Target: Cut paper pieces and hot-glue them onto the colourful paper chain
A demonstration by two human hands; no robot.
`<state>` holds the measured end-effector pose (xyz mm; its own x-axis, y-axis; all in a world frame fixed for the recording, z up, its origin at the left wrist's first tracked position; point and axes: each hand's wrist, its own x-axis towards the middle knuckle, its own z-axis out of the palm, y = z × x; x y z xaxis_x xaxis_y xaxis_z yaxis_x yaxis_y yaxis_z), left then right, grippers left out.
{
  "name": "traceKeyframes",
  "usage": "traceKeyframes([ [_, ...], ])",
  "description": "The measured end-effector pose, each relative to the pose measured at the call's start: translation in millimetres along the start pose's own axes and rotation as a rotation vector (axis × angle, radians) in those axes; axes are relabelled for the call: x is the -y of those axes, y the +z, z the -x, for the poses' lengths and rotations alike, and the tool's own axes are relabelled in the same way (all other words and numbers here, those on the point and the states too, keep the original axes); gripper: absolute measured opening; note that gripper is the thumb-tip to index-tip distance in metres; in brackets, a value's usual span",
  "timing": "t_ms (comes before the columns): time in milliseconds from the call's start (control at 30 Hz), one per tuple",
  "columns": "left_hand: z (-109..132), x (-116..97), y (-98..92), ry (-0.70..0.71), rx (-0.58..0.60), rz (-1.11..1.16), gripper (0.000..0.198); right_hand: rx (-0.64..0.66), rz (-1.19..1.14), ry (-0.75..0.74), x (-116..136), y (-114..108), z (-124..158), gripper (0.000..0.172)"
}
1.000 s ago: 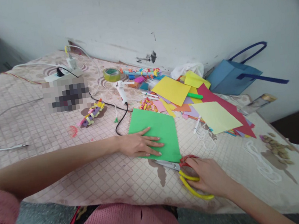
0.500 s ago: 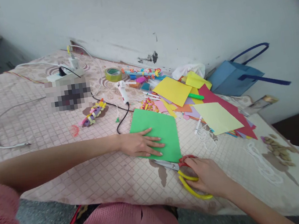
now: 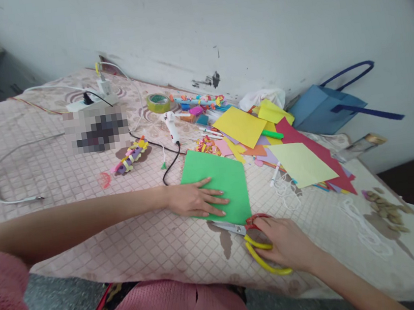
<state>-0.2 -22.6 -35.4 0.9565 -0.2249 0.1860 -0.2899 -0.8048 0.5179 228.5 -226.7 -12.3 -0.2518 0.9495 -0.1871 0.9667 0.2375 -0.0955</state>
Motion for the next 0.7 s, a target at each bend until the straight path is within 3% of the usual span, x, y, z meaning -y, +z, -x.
traceKeyframes([
  [400,14,-9,-14.3,-0.035,0.043,-0.041,0.045,0.004,0.008,0.003,-4,3,2,0.030],
  [700,22,-3,-8.8,-0.027,0.012,0.003,0.048,0.004,-0.011,-0.021,-2,0,-1,0.028],
])
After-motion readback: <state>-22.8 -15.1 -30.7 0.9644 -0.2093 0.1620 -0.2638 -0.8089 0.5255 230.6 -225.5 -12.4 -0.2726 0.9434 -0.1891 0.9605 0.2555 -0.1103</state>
